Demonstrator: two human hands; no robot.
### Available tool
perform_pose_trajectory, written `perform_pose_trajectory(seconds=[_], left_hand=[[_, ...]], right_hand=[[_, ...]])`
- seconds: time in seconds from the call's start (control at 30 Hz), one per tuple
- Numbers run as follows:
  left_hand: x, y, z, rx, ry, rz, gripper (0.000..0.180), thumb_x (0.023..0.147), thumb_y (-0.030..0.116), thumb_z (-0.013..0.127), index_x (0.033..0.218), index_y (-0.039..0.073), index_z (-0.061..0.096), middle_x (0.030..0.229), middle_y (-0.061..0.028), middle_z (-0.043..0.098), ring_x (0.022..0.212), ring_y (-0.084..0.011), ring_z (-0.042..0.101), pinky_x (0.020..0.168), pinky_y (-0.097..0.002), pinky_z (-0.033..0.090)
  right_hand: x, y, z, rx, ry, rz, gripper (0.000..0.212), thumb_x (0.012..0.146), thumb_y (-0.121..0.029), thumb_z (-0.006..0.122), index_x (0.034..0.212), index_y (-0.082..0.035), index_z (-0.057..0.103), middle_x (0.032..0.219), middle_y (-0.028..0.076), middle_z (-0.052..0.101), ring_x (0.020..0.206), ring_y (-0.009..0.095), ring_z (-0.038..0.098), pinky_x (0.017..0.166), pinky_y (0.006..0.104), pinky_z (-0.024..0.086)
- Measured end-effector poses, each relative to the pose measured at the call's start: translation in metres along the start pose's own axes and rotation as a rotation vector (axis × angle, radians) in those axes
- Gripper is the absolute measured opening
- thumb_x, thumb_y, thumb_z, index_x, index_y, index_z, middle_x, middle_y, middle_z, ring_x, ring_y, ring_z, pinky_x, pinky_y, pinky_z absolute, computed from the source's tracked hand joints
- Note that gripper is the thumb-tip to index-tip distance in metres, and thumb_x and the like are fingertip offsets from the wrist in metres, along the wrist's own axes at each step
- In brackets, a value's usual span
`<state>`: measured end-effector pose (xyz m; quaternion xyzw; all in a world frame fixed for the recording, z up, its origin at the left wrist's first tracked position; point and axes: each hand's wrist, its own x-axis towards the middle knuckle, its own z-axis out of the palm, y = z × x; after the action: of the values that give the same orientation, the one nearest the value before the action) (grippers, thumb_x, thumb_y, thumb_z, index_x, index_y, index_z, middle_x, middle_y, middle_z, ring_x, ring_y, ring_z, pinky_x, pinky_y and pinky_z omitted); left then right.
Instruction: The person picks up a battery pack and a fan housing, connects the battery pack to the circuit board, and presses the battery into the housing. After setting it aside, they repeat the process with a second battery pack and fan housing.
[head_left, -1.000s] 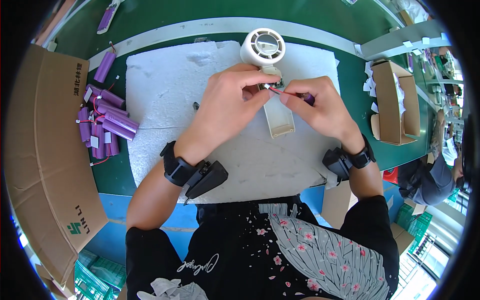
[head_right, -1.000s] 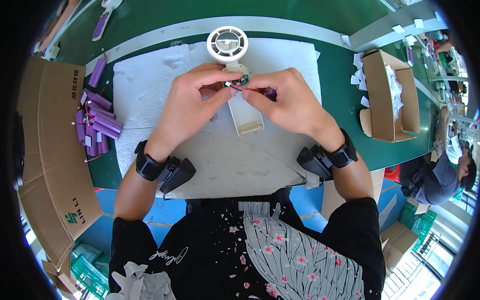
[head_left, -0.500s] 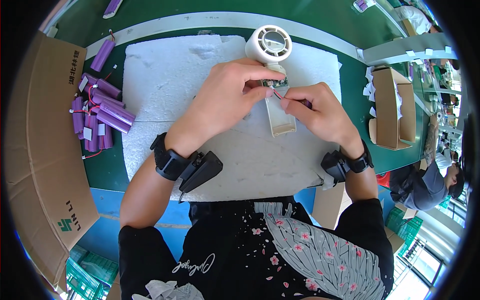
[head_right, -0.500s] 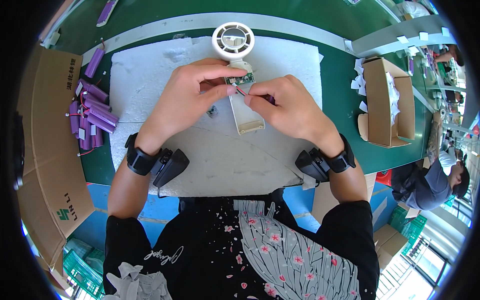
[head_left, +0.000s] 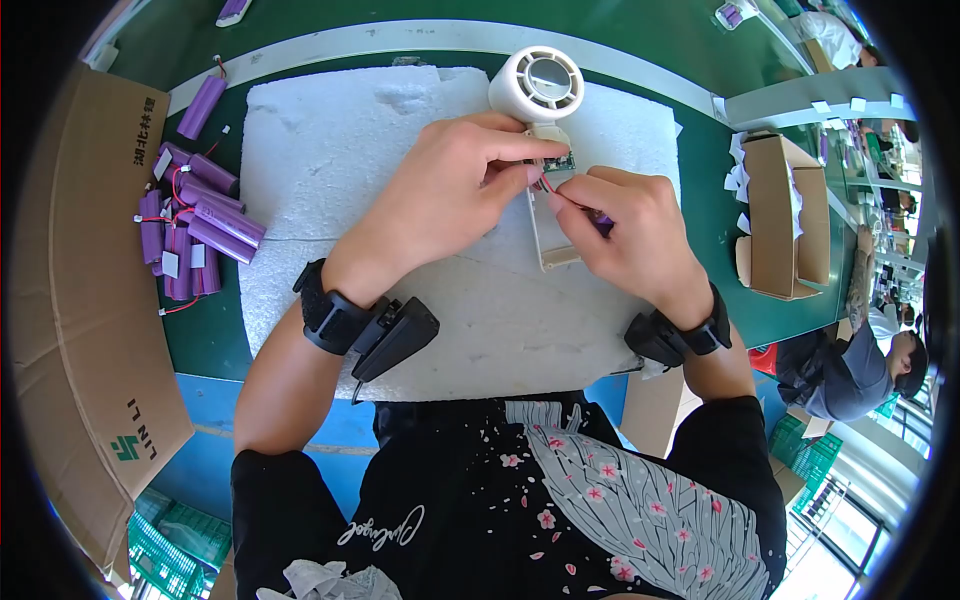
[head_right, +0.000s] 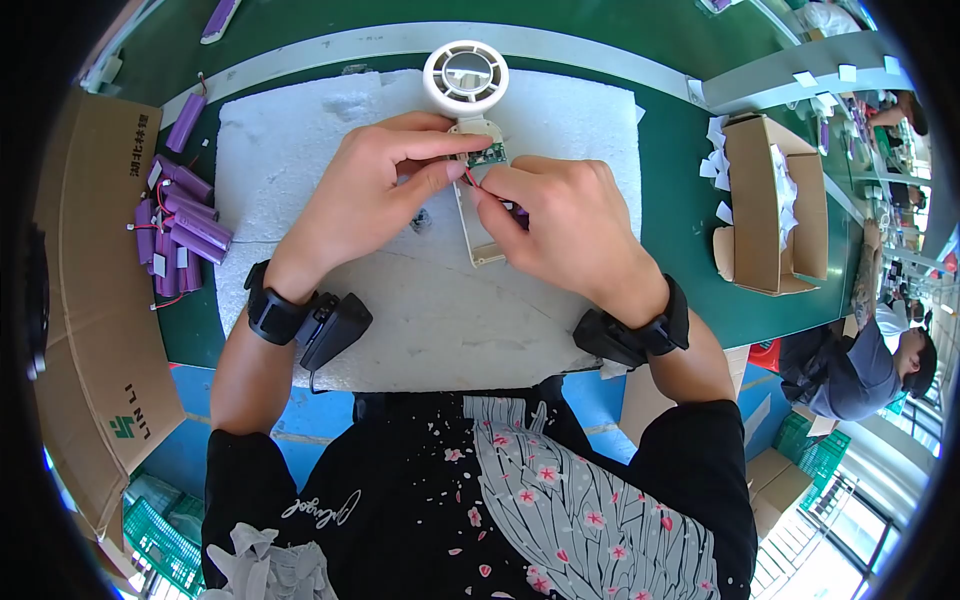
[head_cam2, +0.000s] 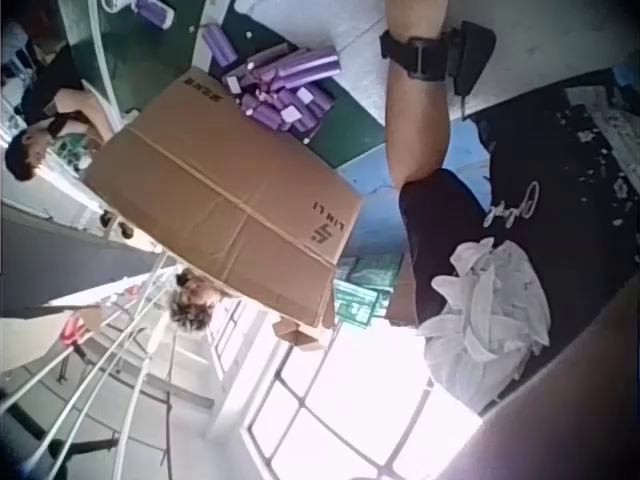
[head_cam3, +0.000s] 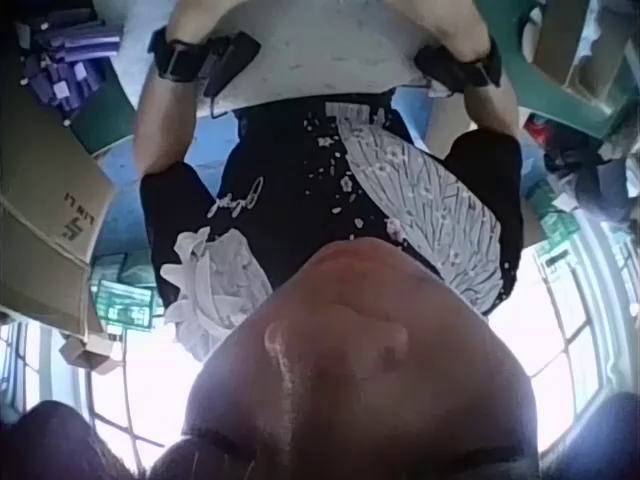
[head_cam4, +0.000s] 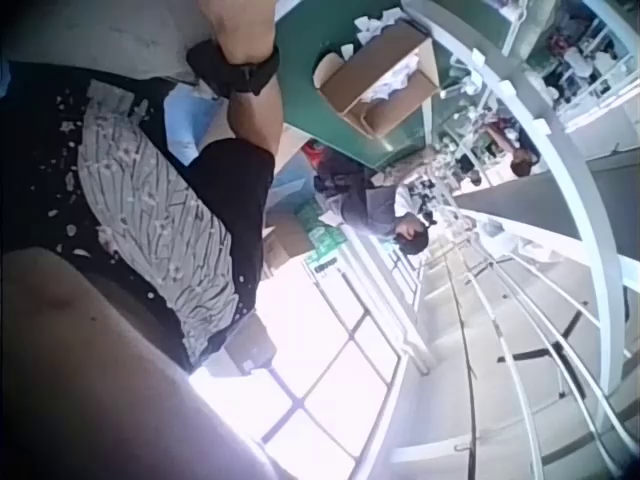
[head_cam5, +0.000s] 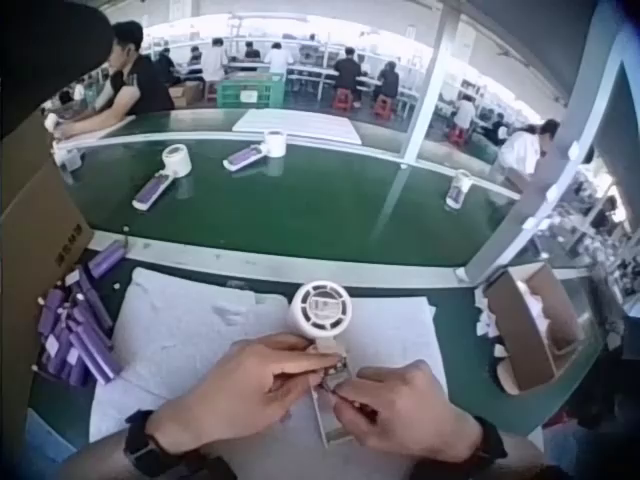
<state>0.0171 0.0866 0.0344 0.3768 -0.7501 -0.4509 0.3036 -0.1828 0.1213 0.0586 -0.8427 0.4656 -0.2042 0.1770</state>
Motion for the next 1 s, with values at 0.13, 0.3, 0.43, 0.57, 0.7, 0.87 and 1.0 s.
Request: perform_pose_trajectory(seconds=[0.13,0.3,0.43,0.57,0.7,0.87,1.0], left_hand=[[0.0,-0.003,0.001,0.03,0.006,0.068,0.034,0.083,-0.003,0.06,0.115,0.007,0.068,0.098,-0.01,0.065,0.077,-0.0157,0.061,0.069,-0.0265,0.049],[0.001,-0.005,0.002,0.034,0.036,0.094,0.036,0.08,-0.003,0.061,0.112,0.008,0.069,0.094,-0.0099,0.066,0.074,-0.0173,0.063,0.068,-0.0272,0.05],[0.002,-0.005,0.004,0.096,0.063,0.148,0.036,0.077,-0.003,0.063,0.111,0.009,0.07,0.092,-0.0098,0.067,0.073,-0.0191,0.064,0.067,-0.0274,0.051],[0.002,-0.006,0.007,0.137,0.068,0.206,0.037,0.076,-0.003,0.064,0.11,0.009,0.07,0.092,-0.0103,0.067,0.072,-0.0205,0.065,0.066,-0.0273,0.051],[0.0,-0.006,0.009,0.146,0.073,0.221,0.036,0.074,-0.003,0.065,0.108,0.008,0.071,0.092,-0.0109,0.068,0.07,-0.021,0.065,0.066,-0.0273,0.052],[0.001,-0.003,0.009,0.134,0.114,0.225,0.031,0.072,0.005,0.066,0.101,0.009,0.073,0.08,-0.0145,0.068,0.064,-0.0268,0.065,0.063,-0.0322,0.053],[0.001,-0.003,0.009,0.146,0.083,0.148,0.034,0.074,-0.002,0.065,0.105,0.007,0.072,0.084,-0.0121,0.07,0.065,-0.0183,0.066,0.064,-0.026,0.053]], right_hand=[[-0.001,0.002,0.003,-0.005,0.026,-0.036,0.007,0.081,-0.006,0.065,0.078,-0.001,0.066,0.062,0.01,0.057,0.048,0.023,0.053,0.047,0.0314,0.04],[0.001,0.007,0.001,0.029,0.028,0.0,0.006,0.082,-0.007,0.066,0.082,-0.001,0.066,0.063,0.009,0.057,0.048,0.021,0.052,0.047,0.0304,0.041],[0.003,0.005,0.0,0.044,0.059,0.106,0.008,0.081,-0.007,0.069,0.087,-0.002,0.066,0.067,0.007,0.06,0.049,0.019,0.052,0.048,0.0279,0.042],[0.006,0.0,0.0,0.056,0.193,0.154,0.018,0.077,-0.009,0.074,0.092,-0.004,0.066,0.078,0.007,0.065,0.05,0.018,0.052,0.051,0.0256,0.045],[0.005,0.004,0.0,0.034,0.21,0.074,0.028,0.073,-0.01,0.079,0.097,-0.005,0.067,0.091,0.006,0.067,0.053,0.016,0.055,0.054,0.0247,0.048],[0.006,0.01,-0.001,-0.002,0.203,-0.005,0.033,0.07,-0.011,0.081,0.101,-0.007,0.07,0.097,0.006,0.068,0.06,0.016,0.06,0.058,0.0244,0.051],[0.007,0.011,0.0,0.027,0.183,0.015,0.033,0.069,-0.011,0.081,0.1,-0.006,0.07,0.095,0.007,0.069,0.062,0.015,0.061,0.06,0.024,0.052]])
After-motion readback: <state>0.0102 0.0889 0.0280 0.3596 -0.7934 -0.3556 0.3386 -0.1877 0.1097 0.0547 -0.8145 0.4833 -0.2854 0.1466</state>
